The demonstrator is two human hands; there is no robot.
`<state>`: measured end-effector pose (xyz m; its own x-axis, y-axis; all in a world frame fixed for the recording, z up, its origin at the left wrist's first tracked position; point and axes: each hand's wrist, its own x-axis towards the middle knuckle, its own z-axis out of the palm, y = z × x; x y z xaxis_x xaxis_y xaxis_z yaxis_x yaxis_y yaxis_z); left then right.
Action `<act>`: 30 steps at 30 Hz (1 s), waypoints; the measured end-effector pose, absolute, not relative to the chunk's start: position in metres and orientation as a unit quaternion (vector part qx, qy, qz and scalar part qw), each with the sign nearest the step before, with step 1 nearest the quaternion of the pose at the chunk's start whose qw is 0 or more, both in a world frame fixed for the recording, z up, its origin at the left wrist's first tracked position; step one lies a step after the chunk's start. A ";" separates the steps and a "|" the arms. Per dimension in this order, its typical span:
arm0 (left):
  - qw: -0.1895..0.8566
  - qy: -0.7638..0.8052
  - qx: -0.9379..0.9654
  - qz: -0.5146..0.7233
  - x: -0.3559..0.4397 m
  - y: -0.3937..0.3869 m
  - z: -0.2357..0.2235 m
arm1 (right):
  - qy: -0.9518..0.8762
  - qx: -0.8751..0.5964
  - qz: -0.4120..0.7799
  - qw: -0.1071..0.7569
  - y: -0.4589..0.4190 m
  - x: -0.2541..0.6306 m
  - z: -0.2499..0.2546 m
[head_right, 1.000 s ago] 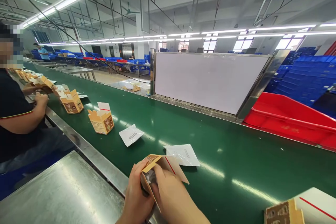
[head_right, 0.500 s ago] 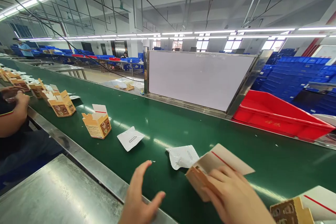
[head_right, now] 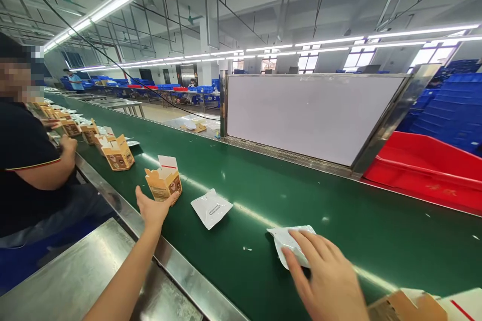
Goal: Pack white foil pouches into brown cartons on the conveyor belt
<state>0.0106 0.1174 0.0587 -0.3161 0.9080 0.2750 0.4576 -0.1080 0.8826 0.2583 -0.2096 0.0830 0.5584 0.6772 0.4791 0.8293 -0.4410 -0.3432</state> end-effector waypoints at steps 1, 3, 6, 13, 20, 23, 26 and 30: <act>0.239 0.634 0.537 0.503 0.014 0.122 0.057 | -0.407 -0.881 -0.109 0.213 -0.191 0.258 0.071; 0.270 0.632 0.531 0.495 0.017 0.128 0.053 | -0.314 -0.944 -0.024 0.098 -0.165 0.266 0.046; 0.281 0.608 0.542 0.507 0.015 0.128 0.048 | -0.303 -0.951 0.030 0.059 -0.159 0.291 0.015; 0.226 0.503 0.613 0.566 0.010 0.063 0.045 | -0.268 -0.885 0.115 0.363 -0.191 0.305 0.057; 0.224 0.378 0.725 0.530 0.028 -0.020 0.040 | -0.438 -0.563 0.196 0.673 -0.175 0.204 0.137; 0.225 0.371 0.722 0.538 0.031 -0.032 0.037 | -0.571 -0.549 0.145 0.592 -0.161 0.182 0.142; 0.203 0.367 0.724 0.548 0.033 -0.035 0.032 | -0.698 -0.552 -0.004 0.456 -0.155 0.180 0.140; 0.192 0.372 0.731 0.539 0.034 -0.036 0.030 | -0.713 -0.596 -0.181 0.322 -0.155 0.181 0.142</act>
